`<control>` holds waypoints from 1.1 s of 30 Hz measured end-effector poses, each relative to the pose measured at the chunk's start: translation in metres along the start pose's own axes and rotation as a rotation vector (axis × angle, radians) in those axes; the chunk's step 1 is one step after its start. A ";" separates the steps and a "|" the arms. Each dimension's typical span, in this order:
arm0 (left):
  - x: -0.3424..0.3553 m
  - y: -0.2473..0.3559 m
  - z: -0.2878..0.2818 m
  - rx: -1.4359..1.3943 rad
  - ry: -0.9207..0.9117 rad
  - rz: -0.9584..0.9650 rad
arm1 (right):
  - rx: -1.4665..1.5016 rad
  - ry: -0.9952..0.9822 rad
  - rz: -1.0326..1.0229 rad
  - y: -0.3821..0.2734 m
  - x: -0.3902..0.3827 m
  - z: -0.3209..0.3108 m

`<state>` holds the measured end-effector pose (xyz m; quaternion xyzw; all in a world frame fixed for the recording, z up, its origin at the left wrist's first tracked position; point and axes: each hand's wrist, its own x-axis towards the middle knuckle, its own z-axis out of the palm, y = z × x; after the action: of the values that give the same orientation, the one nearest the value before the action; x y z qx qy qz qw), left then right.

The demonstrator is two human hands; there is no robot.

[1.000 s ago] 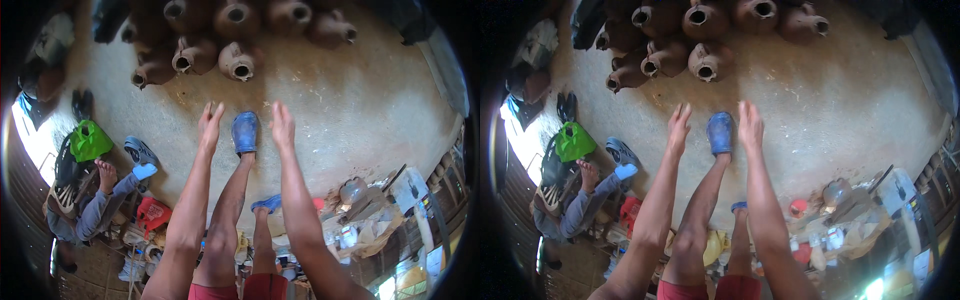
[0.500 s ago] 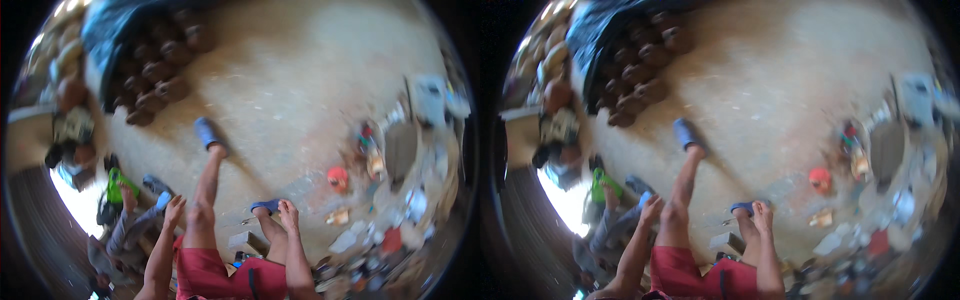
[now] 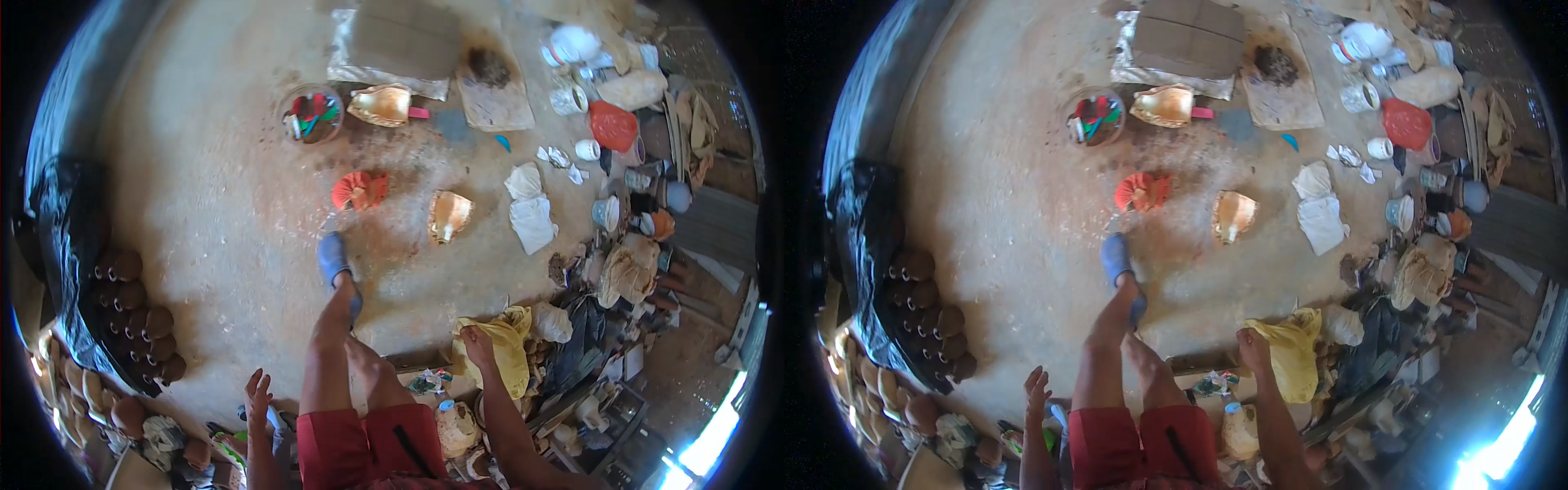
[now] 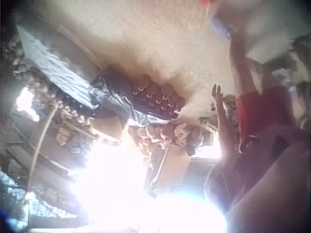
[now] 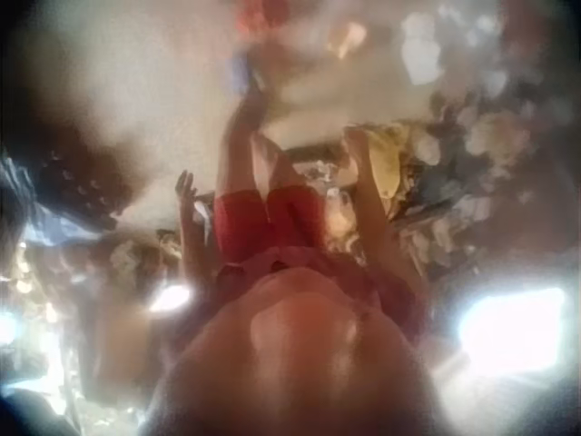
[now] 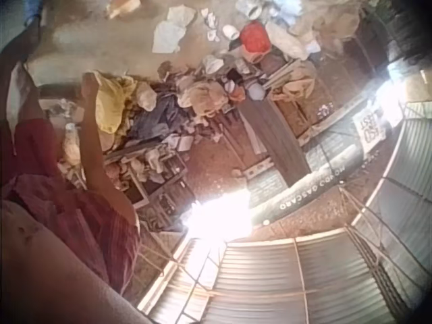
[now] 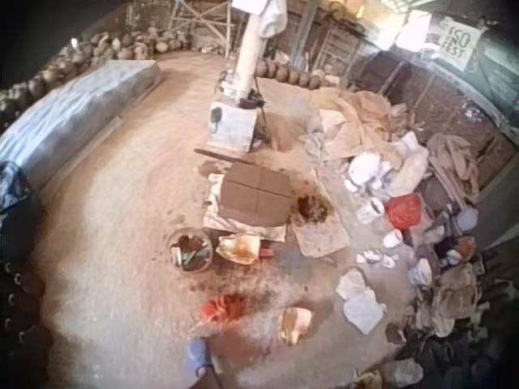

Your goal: The person joins two halves of a clay mold by applying a strip of wet clay to the seam and pressing them together by hand.

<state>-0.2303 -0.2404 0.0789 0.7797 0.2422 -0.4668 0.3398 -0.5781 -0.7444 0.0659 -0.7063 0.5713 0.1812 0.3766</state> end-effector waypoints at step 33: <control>-0.098 0.236 0.480 -0.690 0.425 -0.264 | -0.568 -0.232 -0.233 -0.064 0.479 -0.424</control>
<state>-0.3805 -0.7631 0.0779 0.6615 0.5467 -0.2269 0.4605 -0.4572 -1.3746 0.0338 -0.8185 0.3665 0.3681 0.2454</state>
